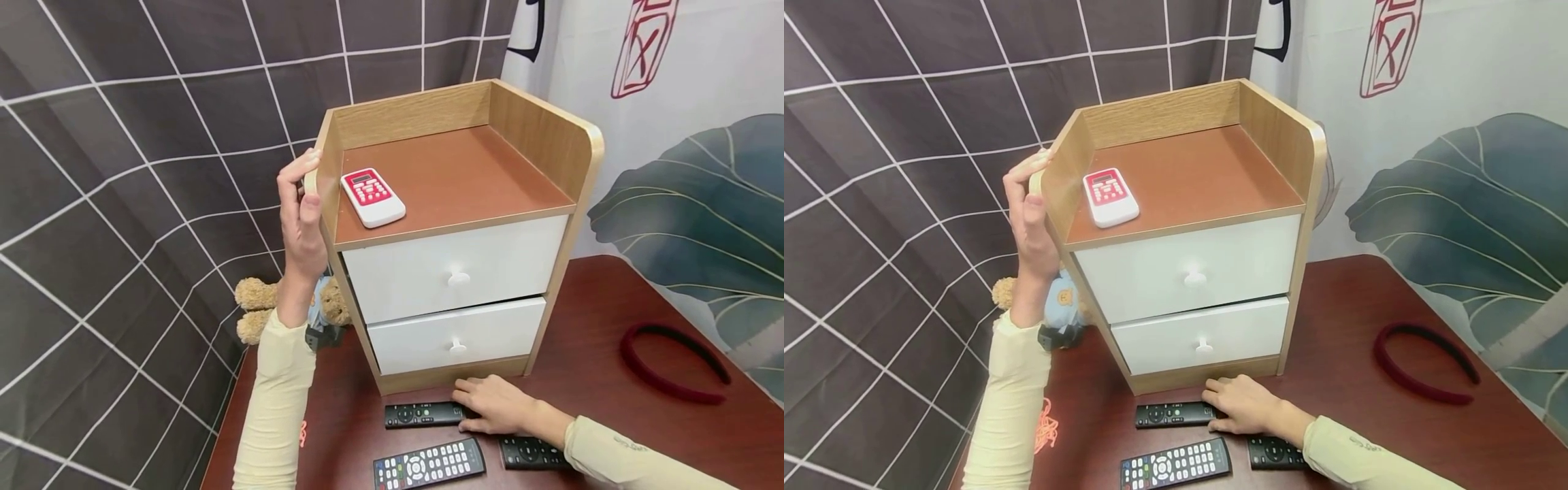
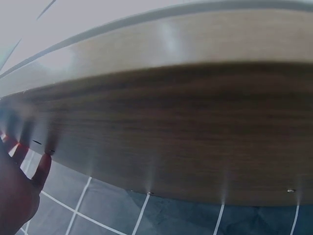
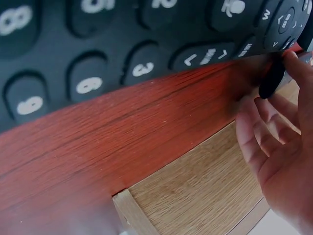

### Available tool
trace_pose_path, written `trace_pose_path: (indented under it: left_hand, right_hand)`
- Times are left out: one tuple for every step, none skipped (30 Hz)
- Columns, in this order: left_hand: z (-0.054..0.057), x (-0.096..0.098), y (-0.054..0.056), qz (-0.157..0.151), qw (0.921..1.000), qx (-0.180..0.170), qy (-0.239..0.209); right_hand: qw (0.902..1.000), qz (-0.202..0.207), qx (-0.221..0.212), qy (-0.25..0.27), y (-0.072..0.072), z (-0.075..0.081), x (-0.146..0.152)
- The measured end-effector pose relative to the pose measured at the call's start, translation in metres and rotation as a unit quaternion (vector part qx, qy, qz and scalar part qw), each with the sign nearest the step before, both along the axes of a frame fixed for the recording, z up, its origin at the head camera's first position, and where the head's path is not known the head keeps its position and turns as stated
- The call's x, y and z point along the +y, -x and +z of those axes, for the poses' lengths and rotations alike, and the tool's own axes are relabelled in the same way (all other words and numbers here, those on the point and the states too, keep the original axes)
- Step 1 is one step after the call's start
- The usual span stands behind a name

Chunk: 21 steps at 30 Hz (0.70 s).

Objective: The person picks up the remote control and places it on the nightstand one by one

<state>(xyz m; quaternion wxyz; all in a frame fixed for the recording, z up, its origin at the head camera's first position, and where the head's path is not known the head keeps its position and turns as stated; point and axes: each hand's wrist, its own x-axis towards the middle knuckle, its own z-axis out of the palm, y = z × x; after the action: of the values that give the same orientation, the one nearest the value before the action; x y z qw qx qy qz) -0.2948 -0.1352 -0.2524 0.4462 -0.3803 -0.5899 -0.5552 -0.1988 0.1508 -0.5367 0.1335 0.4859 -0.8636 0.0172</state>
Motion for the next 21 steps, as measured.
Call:
trace_pose_path:
  left_hand:
    - [0.0001,0.0002,0.0,0.001,1.0,0.0,0.001]
    - [0.0,0.0003,0.0001,0.002,1.0,0.0,0.002]
    - [0.0,0.0004,0.0001,0.003,1.0,0.0,0.003]
    - [0.0001,0.0005,0.0002,0.004,1.0,0.001,0.002]
    - [0.0002,0.0004,0.0001,0.005,1.0,0.002,0.002]
    - [0.0002,0.0002,0.0002,0.006,1.0,0.003,0.003]
    - [0.0002,-0.0003,0.0001,0.007,1.0,0.003,0.004]
    - [0.0002,-0.0006,0.0003,0.006,1.0,0.003,0.004]
    - [0.0003,-0.0007,0.0004,0.005,1.0,0.003,0.005]
    - [0.0003,-0.0008,0.0005,0.005,1.0,0.003,0.006]
    - [0.0004,-0.0008,0.0007,0.003,1.0,0.003,0.007]
    - [0.0006,-0.0007,0.0009,0.002,1.0,0.003,0.008]
    - [0.0008,-0.0007,0.001,0.001,1.0,0.003,0.009]
    - [0.001,-0.0004,0.0012,0.0,1.0,0.002,0.009]
    - [0.0011,-0.0004,0.0011,0.0,1.0,0.001,0.009]
    - [0.0013,-0.0005,0.001,0.0,0.9999,0.0,0.01]
    - [0.0014,-0.0007,0.0011,0.0,0.9999,-0.001,0.01]
    - [0.0012,-0.0011,0.0011,0.001,0.9999,-0.003,0.011]
    - [0.0009,-0.0016,0.001,0.003,0.9999,-0.005,0.011]
    - [0.0007,-0.002,0.001,0.003,0.9999,-0.006,0.011]
    - [0.0003,-0.0026,0.0009,0.005,0.9999,-0.006,0.012]
  right_hand:
    - [1.0,-0.003,-0.003,-0.004,0.0001,0.0,-0.0001]
    - [0.9999,-0.007,-0.007,-0.008,0.0001,0.0001,-0.0003]
    - [0.9998,-0.011,-0.013,-0.012,0.0002,0.0002,-0.0006]
    - [0.9995,-0.016,-0.021,-0.017,0.0001,0.0003,-0.001]
    - [0.9991,-0.022,-0.03,-0.021,0.0,0.0004,-0.0014]
    - [0.9985,-0.028,-0.04,-0.023,0.0,0.0005,-0.002]
    - [0.9978,-0.036,-0.05,-0.026,-0.0001,0.0004,-0.0028]
    - [0.9967,-0.043,-0.063,-0.028,-0.0001,0.0006,-0.0037]
    - [0.9955,-0.049,-0.076,-0.029,-0.0002,0.0009,-0.0045]
    - [0.9938,-0.056,-0.091,-0.03,-0.0002,0.0011,-0.0049]
    - [0.9918,-0.061,-0.108,-0.031,0.0001,0.0017,-0.0051]
    - [0.9897,-0.065,-0.125,-0.029,0.0008,0.002,-0.0054]
    - [0.9872,-0.069,-0.141,-0.027,0.0017,0.0024,-0.0055]
    - [0.984,-0.07,-0.162,-0.021,0.0025,0.0027,-0.0055]
    - [0.98,-0.071,-0.185,-0.014,0.0035,0.0025,-0.0053]
    - [0.9755,-0.071,-0.208,-0.004,0.0045,0.0024,-0.0048]
    - [0.9702,-0.07,-0.232,0.01,0.0053,0.0025,-0.0044]
    - [0.965,-0.068,-0.252,0.025,0.0059,0.002,-0.0042]
    - [0.9589,-0.065,-0.274,0.039,0.0063,0.0019,-0.0039]
    - [0.9509,-0.062,-0.298,0.054,0.0064,0.0021,-0.0035]
    - [0.9436,-0.059,-0.319,0.067,0.0065,0.0022,-0.0033]
